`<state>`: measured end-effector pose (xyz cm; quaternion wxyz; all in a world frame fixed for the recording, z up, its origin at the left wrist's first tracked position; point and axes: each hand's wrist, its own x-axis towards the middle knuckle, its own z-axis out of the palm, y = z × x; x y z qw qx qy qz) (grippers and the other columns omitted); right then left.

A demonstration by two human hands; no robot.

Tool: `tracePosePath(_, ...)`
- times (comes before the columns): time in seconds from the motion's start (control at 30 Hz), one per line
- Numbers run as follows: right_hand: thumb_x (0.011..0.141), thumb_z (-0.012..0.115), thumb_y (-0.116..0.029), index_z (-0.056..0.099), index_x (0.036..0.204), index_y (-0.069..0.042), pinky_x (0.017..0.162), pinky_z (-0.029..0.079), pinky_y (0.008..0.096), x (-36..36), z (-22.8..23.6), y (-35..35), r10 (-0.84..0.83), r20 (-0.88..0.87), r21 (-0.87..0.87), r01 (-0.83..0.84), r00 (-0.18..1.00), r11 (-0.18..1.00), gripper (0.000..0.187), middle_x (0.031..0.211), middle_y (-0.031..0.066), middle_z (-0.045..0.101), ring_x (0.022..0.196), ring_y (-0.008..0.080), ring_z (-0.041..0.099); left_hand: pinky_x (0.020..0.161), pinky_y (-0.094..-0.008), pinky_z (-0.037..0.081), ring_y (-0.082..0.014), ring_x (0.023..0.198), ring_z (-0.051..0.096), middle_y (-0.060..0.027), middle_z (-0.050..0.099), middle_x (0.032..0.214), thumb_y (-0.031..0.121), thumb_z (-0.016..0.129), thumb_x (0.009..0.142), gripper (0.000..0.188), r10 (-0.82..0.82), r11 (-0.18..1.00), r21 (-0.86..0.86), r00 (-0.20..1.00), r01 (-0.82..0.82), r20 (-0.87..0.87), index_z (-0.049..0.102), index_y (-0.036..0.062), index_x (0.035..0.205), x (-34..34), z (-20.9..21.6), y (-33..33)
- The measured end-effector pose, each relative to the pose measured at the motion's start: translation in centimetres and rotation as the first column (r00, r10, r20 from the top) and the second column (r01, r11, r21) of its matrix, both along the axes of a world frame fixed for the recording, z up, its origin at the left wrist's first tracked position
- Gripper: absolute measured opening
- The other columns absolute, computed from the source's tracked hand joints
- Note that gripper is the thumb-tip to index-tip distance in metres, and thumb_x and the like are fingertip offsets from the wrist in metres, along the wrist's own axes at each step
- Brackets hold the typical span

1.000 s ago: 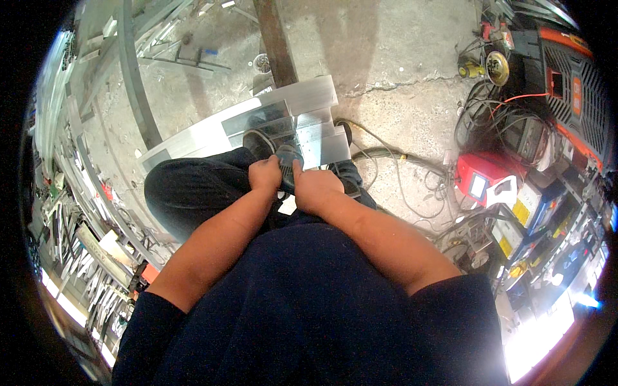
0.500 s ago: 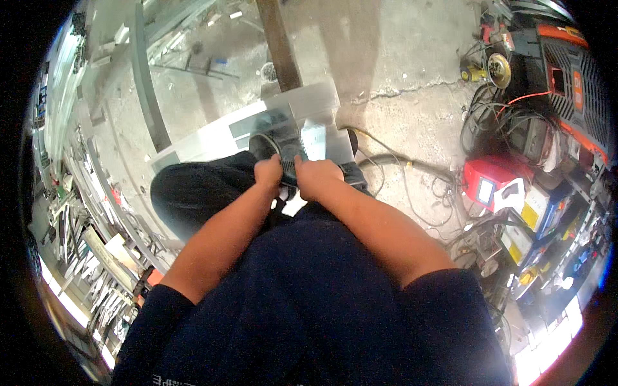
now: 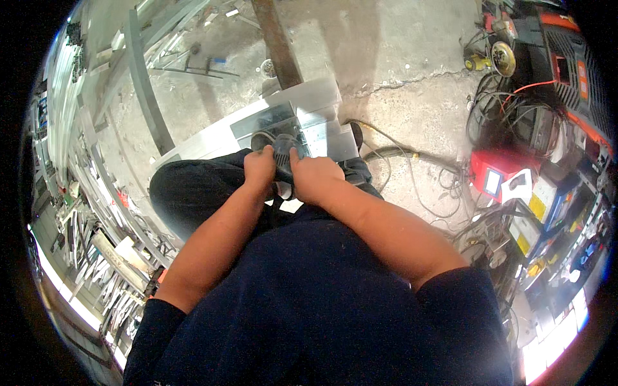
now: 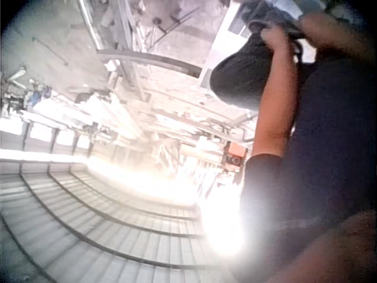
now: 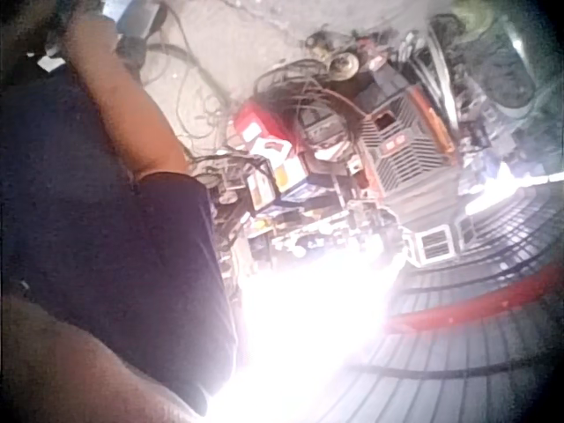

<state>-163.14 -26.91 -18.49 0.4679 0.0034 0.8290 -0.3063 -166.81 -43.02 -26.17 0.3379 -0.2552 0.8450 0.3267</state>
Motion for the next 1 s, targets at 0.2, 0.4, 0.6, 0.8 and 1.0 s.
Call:
tracePosePath(0.2, 0.079, 0.064, -0.023, 0.032, 0.144, -0.002, 0.075, 0.054, 0.0443, -1.2, -1.0, 0.1, -0.035, 0.005, -0.015, 0.035, 0.999, 0.999, 0.076, 0.091, 0.0187, 0.068, 0.084, 0.0352, 0.067, 0.075, -0.0437, 0.050, -0.0425, 0.082, 0.065, -0.0259, 0.066, 0.081, 0.032, 0.054, 0.085, 0.040, -0.144, 0.983, -0.114, 0.989, 0.146, 0.024, 0.070, -0.0043, 0.083, -1.9, -1.5, -0.1)
tracePosePath(0.4, 0.079, 0.063, -0.021, 0.032, 0.143, 0.000, 0.075, 0.054, 0.0449, -2.4, -2.0, -0.8, -0.090, 0.076, 0.032, 0.088, 0.993, 0.996, 0.074, 0.094, 0.0195, 0.068, 0.085, 0.0353, 0.067, 0.080, -0.0458, 0.049, -0.0443, 0.088, 0.064, -0.0277, 0.066, 0.087, 0.032, 0.051, 0.084, 0.041, -0.190, 0.961, -0.177, 0.972, 0.213, 0.137, 0.070, -0.0051, 0.084, -3.8, -1.8, 0.9)
tracePosePath(0.6, 0.078, 0.065, -0.024, 0.031, 0.140, 0.002, 0.077, 0.054, 0.0445, -2.8, -1.9, -2.1, -0.134, 0.096, 0.037, 0.131, 0.986, 0.991, 0.076, 0.094, 0.0208, 0.068, 0.087, 0.0358, 0.067, 0.083, -0.0450, 0.049, -0.0443, 0.090, 0.063, -0.0276, 0.065, 0.090, 0.036, 0.052, 0.084, 0.044, -0.448, 0.862, -0.215, 0.888, 0.459, 0.098, 0.070, -0.0044, 0.082, -4.2, -3.7, -0.6)
tracePosePath(0.8, 0.077, 0.067, -0.026, 0.031, 0.141, 0.001, 0.078, 0.054, 0.0451, -3.1, -1.9, -1.5, -0.159, 0.170, 0.057, 0.151, 0.973, 0.987, 0.078, 0.096, 0.0218, 0.068, 0.089, 0.0365, 0.067, 0.085, -0.0451, 0.049, -0.0434, 0.092, 0.063, -0.0267, 0.066, 0.091, 0.037, 0.052, 0.084, 0.042, -0.452, 0.862, -0.180, 0.879, 0.474, 0.150, 0.072, -0.0005, 0.084, -5.1, -2.2, 1.1)
tracePosePath(1.0, 0.084, 0.053, -0.016, 0.029, 0.143, 0.003, 0.080, 0.053, 0.0443, -4.2, -1.1, -1.6, -0.124, 0.210, 0.040, 0.119, 0.970, 0.992, 0.066, 0.103, 0.0217, 0.067, 0.092, 0.0357, 0.067, 0.085, -0.0449, 0.049, -0.0431, 0.091, 0.064, -0.0261, 0.066, 0.090, 0.036, 0.053, 0.084, 0.041, -0.378, 0.901, -0.174, 0.916, 0.398, 0.135, 0.072, -0.0006, 0.084, -5.5, -1.4, 1.0)
